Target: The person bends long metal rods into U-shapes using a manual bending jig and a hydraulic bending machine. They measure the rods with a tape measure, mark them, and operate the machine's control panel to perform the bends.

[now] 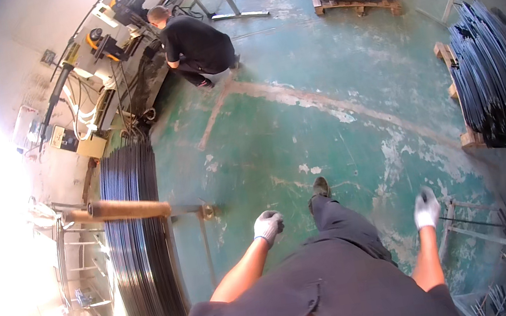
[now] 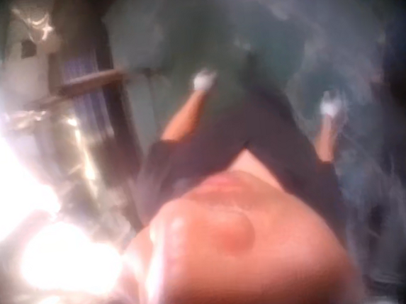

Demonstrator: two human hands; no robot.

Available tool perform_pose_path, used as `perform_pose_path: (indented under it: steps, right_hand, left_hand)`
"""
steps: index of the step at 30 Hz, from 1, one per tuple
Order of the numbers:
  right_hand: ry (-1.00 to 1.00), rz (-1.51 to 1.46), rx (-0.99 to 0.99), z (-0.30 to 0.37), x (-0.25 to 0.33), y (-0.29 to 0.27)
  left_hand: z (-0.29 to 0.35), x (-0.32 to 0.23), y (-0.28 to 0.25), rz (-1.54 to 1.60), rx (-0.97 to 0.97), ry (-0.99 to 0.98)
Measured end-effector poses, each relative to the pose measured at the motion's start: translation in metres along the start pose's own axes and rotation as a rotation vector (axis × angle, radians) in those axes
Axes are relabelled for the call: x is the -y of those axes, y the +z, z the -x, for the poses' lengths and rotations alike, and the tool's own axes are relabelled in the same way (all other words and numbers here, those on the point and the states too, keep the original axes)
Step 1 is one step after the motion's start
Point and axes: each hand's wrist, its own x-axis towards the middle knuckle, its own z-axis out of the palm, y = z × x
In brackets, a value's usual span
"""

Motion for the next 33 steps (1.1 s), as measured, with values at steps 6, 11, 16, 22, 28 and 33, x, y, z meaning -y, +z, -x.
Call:
perform_pose_path:
  steps: [6, 11, 16, 22, 28, 33]
  right_hand:
    - [-0.869, -0.657, 0.158, -0.075, 0.397, -0.037]
    - [-1.703, -0.827, 0.183, -0.102, 0.561, -0.078]
    - [-1.915, -0.973, 0.167, -0.124, 0.668, -0.053]
    - [-1.847, -0.871, 0.029, -0.217, 0.760, -0.022]
    - [-1.717, -0.729, 0.044, -0.329, 0.843, 0.030]
    - [-1.663, -0.516, 0.089, -0.482, 0.908, 0.097]
  left_hand:
    - [-0.057, -0.094, -0.047, -0.108, -0.068, 0.060]
    - [-0.146, -0.156, -0.047, 0.143, -0.210, -0.049]
    - [-0.336, -0.010, -0.076, -0.690, -0.306, 0.484]
    - [-0.376, -0.297, -0.033, -0.178, -0.150, -0.002]
    - [-0.416, -0.488, -0.055, -0.107, -0.106, 0.184]
    - [-0.502, -0.502, -0.049, -0.449, -0.211, 0.096]
